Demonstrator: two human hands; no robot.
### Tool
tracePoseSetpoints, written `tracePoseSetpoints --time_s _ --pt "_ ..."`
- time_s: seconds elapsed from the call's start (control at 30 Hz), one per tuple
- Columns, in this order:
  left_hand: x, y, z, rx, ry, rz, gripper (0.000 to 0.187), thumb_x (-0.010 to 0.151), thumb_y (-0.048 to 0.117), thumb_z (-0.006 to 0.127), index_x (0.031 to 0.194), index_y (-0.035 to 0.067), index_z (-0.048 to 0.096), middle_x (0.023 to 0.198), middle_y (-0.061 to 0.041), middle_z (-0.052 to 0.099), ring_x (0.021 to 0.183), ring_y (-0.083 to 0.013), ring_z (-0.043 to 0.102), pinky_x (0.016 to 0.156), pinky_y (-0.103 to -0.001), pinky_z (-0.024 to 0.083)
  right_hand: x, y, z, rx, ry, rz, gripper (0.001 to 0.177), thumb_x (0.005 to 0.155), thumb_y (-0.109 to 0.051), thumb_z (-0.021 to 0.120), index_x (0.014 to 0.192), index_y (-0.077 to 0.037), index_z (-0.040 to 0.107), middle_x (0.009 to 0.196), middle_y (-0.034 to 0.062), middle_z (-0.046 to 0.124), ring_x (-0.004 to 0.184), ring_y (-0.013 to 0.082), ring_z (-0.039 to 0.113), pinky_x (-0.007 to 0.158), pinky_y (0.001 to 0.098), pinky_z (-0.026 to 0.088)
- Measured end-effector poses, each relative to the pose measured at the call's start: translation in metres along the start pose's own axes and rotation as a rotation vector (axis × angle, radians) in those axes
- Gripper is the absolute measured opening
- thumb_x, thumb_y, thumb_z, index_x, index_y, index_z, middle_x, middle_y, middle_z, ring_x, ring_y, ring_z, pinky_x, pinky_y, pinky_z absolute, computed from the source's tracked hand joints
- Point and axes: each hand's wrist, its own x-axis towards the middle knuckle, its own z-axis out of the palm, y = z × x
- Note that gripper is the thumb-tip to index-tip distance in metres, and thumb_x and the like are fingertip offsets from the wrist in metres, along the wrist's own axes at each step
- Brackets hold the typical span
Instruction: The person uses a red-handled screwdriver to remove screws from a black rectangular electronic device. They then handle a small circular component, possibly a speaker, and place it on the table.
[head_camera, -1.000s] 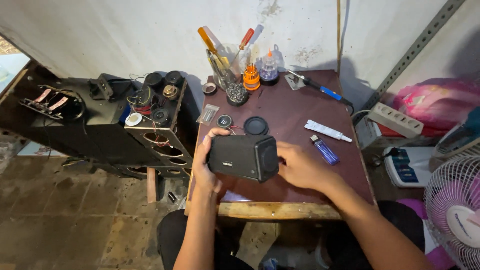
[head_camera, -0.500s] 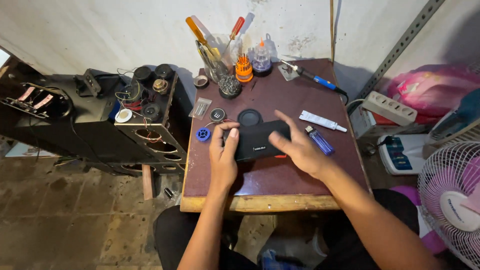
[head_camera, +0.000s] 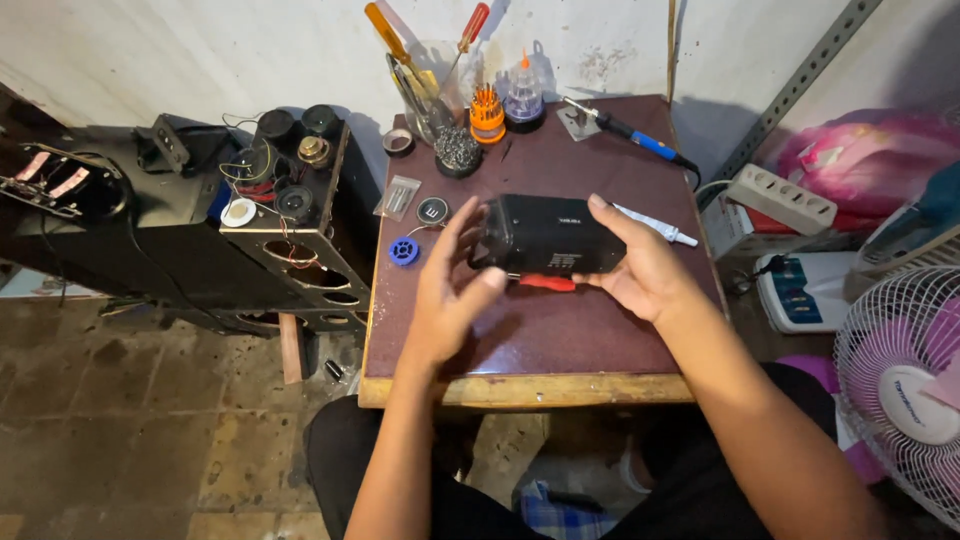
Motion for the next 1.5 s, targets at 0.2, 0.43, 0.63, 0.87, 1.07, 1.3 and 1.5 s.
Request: tracePoseSetpoints --time_s 0.2,0.43,0.63,0.87,1.07,1.3,1.5 --pt "0.003 -0.023 0.012 0.071 0.135 -0.016 0.083 0.072 0.017 0.091 0.147 0.011 0.055 0.124 -0.021 0.07 0.109 -0.0259 0.069 0.091 -0.036 0.061 -0.007 0.006 0.009 -0.104 0.018 0.088 0.042 0.086 -0.042 0.081 0.099 -0.004 0.071 0.09 0.0168 0.074 0.078 0.0315 0.074 0.061 0.0477 0.06" --pt "0.002 -0.023 0.014 -0.062 0.18 -0.125 0.075 0.068 0.016 0.094 0.137 0.013 0.065 0.114 -0.021 0.071 0.102 -0.0233 0.065 0.084 -0.038 0.062 -0.011 0.002 0.008 -0.216 -0.054 0.108 0.041 0.088 -0.044 0.077 0.093 -0.004 0.07 0.079 0.0194 0.073 0.064 0.0326 0.073 0.05 0.038 0.055" --pt "0.002 0.003 0.012 0.025 0.032 -0.083 0.098 0.064 0.019 0.094 0.15 0.011 0.049 0.132 -0.03 0.063 0.123 -0.0404 0.062 0.104 -0.052 0.053 0.0 -0.006 -0.009 -0.207 -0.065 0.076 0.044 0.086 -0.045 0.077 0.095 -0.003 0.071 0.079 0.023 0.071 0.062 0.0372 0.072 0.048 0.037 0.052" --pt "-0.002 -0.045 0.019 0.812 -0.168 0.129 0.04 0.077 0.028 0.083 0.105 0.007 0.063 0.103 -0.014 0.066 0.1 -0.0384 0.061 0.087 -0.05 0.045 -0.016 -0.035 -0.027 -0.102 -0.178 -0.194 0.024 0.089 -0.026 0.072 0.103 -0.006 0.069 0.088 0.0141 0.073 0.068 0.0325 0.073 0.051 0.0435 0.059" --pt "-0.01 -0.048 0.022 0.913 -0.148 0.219 0.024 0.077 0.032 0.081 0.083 0.013 0.068 0.096 -0.009 0.06 0.094 -0.0351 0.055 0.078 -0.047 0.04 -0.028 -0.036 -0.015 -0.145 -0.22 -0.424 0.03 0.09 -0.024 0.071 0.113 -0.01 0.059 0.103 0.0119 0.068 0.077 0.0295 0.069 0.057 0.0415 0.062" --pt "-0.02 -0.045 0.026 0.72 -0.399 0.272 0.026 0.083 0.022 0.076 0.109 0.024 0.076 0.093 0.003 0.064 0.093 -0.0221 0.062 0.087 -0.041 0.032 -0.044 -0.062 0.004 -0.106 -0.26 -0.616 0.052 0.084 -0.022 0.074 0.13 -0.011 0.053 0.119 0.019 0.066 0.084 0.0397 0.07 0.074 0.0509 0.067" --pt "-0.044 -0.015 0.054 0.453 -0.77 0.275 0.023 0.091 0.025 0.064 0.109 0.011 0.07 0.1 -0.01 0.065 0.09 -0.0334 0.068 0.076 -0.043 0.05 -0.048 -0.06 0.038 -0.689 -0.231 -0.574 0.064 0.075 -0.017 0.074 0.137 -0.004 0.061 0.121 0.0119 0.066 0.104 0.0207 0.066 0.092 0.0304 0.056"
